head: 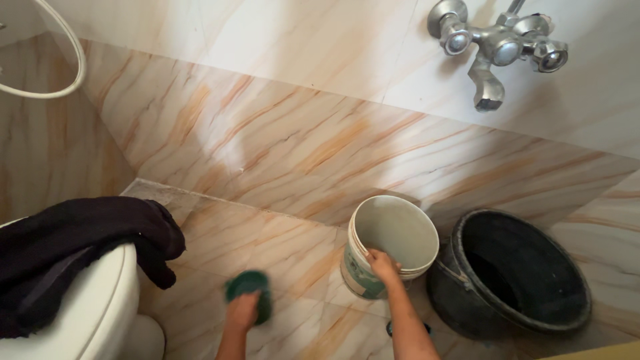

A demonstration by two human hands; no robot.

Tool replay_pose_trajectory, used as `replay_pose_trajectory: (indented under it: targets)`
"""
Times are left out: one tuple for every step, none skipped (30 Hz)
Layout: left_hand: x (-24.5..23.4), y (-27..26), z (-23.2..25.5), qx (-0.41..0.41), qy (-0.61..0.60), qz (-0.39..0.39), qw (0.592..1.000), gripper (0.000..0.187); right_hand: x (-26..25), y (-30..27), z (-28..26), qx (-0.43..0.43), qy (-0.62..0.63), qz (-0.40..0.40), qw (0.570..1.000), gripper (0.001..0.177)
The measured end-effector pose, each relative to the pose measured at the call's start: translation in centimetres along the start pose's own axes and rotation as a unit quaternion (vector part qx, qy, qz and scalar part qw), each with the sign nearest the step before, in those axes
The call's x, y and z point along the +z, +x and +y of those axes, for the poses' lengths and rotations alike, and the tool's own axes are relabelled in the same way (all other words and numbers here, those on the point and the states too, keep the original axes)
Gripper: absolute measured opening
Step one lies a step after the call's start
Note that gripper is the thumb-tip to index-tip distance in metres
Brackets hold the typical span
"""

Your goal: The person washes a patterned cloth in a bucket of soapy water, scrubs it by hand, and rinses it using water from a faucet.

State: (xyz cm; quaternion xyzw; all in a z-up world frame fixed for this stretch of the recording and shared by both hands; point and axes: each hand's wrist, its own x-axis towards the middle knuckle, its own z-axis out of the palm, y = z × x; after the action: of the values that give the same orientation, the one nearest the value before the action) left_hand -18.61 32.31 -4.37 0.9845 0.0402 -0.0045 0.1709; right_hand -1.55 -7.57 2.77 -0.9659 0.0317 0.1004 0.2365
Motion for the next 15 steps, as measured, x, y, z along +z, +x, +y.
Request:
replay_pose_trajectory:
  targets:
    - [-0.5,1.3,1.1,0.022,-0.019,0.013,1.000,0.042,-0.2,0.2,0.1,-0.005,0.018,-0.009,1.000,0.046]
    - [-1.3,2.4,2.4,0.043,-0.038,0.026,0.998,0.043,-0.3,0.2,0.3,-0.024,0.129,-0.034,0.991,0.047]
    - [-2.7,3.8,3.8,0.122,-0.019,0.035,0.992,0.040,-0.6,0.2,0.5,-0.044,0.238,-0.058,0.969,0.048]
    - [-4.4,4.9,5.5,0.199,0.000,0.046,0.979,0.036,-0.9,0.4,0.6,-0.064,0.343,-0.080,0.934,0.049]
    - [-6.1,5.6,7.8,0.246,-0.008,0.080,0.966,0.032,-1.5,0.8,0.8,-0.055,0.419,-0.089,0.902,0.048]
    - [-8.0,6.1,10.3,0.293,-0.015,0.113,0.949,0.028,-2.0,1.2,1.0,-0.046,0.491,-0.097,0.864,0.047]
    - [-10.1,6.3,12.7,0.328,0.010,0.117,0.937,0.026,-2.4,1.4,1.4,-0.035,0.561,-0.104,0.821,0.047]
    - [-12.2,6.4,14.9,0.362,0.035,0.122,0.924,0.023,-2.8,1.6,1.8,-0.023,0.603,-0.108,0.790,0.048]
    - [-14.2,6.5,17.0,0.390,0.028,0.114,0.913,0.019,-3.4,1.8,2.3,-0.010,0.645,-0.112,0.756,0.049]
    - [-16.1,6.5,18.9,0.418,0.022,0.107,0.902,0.014,-3.9,2.0,2.7,0.003,0.684,-0.115,0.720,0.049]
    - [-17.8,6.4,20.6,0.445,0.016,0.101,0.890,0.010,-4.2,2.3,2.9,0.005,0.693,-0.107,0.712,0.050]
    - [-19.2,6.2,22.2,0.468,0.004,0.102,0.878,0.012,-4.5,2.9,2.9,0.007,0.703,-0.099,0.704,0.051]
    - [-20.5,6.1,23.5,0.490,-0.008,0.104,0.866,0.015,-4.8,3.3,3.0,0.008,0.712,-0.092,0.696,0.051]
    - [-21.6,6.1,24.7,0.511,-0.019,0.105,0.853,0.018,-4.9,3.5,3.3,0.017,0.729,-0.096,0.677,0.051]
    - [-22.5,6.2,25.8,0.517,-0.022,0.085,0.851,0.022,-5.1,3.7,3.7,0.025,0.746,-0.099,0.658,0.051]
